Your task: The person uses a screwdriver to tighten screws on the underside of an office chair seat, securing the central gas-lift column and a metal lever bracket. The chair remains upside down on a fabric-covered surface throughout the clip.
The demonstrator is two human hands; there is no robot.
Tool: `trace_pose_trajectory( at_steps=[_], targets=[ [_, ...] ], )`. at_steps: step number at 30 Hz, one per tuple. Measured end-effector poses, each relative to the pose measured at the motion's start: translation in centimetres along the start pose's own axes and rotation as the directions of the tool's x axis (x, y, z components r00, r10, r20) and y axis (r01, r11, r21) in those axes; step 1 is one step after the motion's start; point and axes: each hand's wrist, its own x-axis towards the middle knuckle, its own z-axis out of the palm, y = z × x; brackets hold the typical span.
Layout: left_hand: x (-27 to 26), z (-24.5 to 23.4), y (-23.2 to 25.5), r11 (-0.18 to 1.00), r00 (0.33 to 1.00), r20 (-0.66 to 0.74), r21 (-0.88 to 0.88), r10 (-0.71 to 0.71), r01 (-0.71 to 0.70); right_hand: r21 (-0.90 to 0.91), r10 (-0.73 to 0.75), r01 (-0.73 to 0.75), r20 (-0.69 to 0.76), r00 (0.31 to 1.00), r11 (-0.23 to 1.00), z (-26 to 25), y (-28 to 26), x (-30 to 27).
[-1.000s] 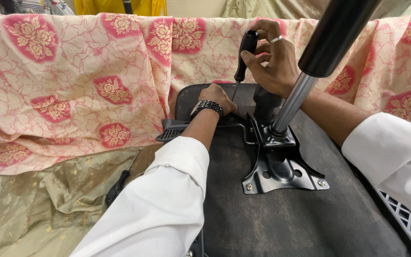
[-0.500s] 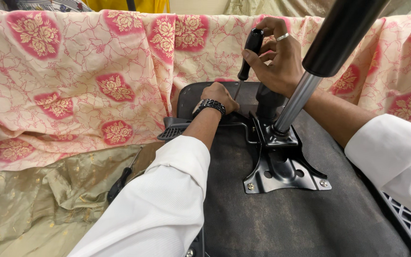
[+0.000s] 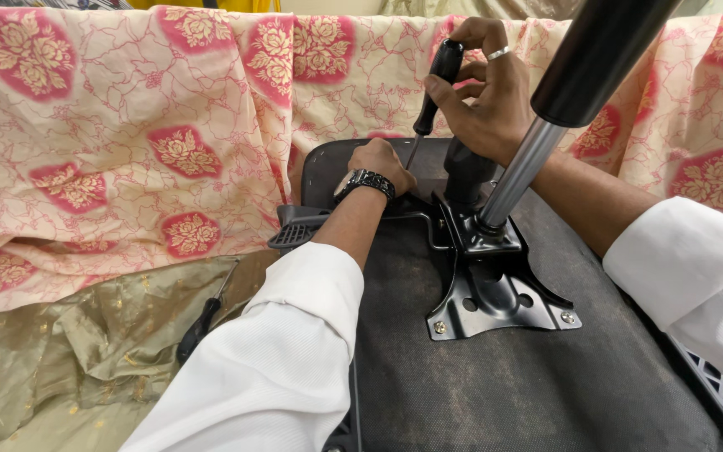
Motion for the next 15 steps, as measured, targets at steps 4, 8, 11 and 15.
trace_pose_trajectory(
  at_steps=[4,8,11,15],
  targets=[
    [-0.35,-0.34,-0.06,1.0,1.0,-0.006,-0.03,0.005,-0.005,0.059,0.012,-0.013,0.017,1.0,0.998,-0.14,-0.38,0.18],
    [-0.47,-0.24,-0.04,0.999,1.0,-0.004,-0.031,0.017,-0.017,0.006,0.026,-0.026,-0.008,1.0,1.0,-0.01,-0.71,0.13],
    [-0.42,-0.38,-0.07,1.0,1.0,-0.02,-0.011,0.018,-0.018,-0.035,0.027,-0.027,0.005,1.0,0.999,-0.07,-0.69,0.35],
    [-0.32,-0.1,-0.15,1.0,0.999,-0.037,-0.027,0.01,-0.011,0.079,-0.028,0.025,0.046,0.999,0.997,-0.25,-0.4,0.15]
  ],
)
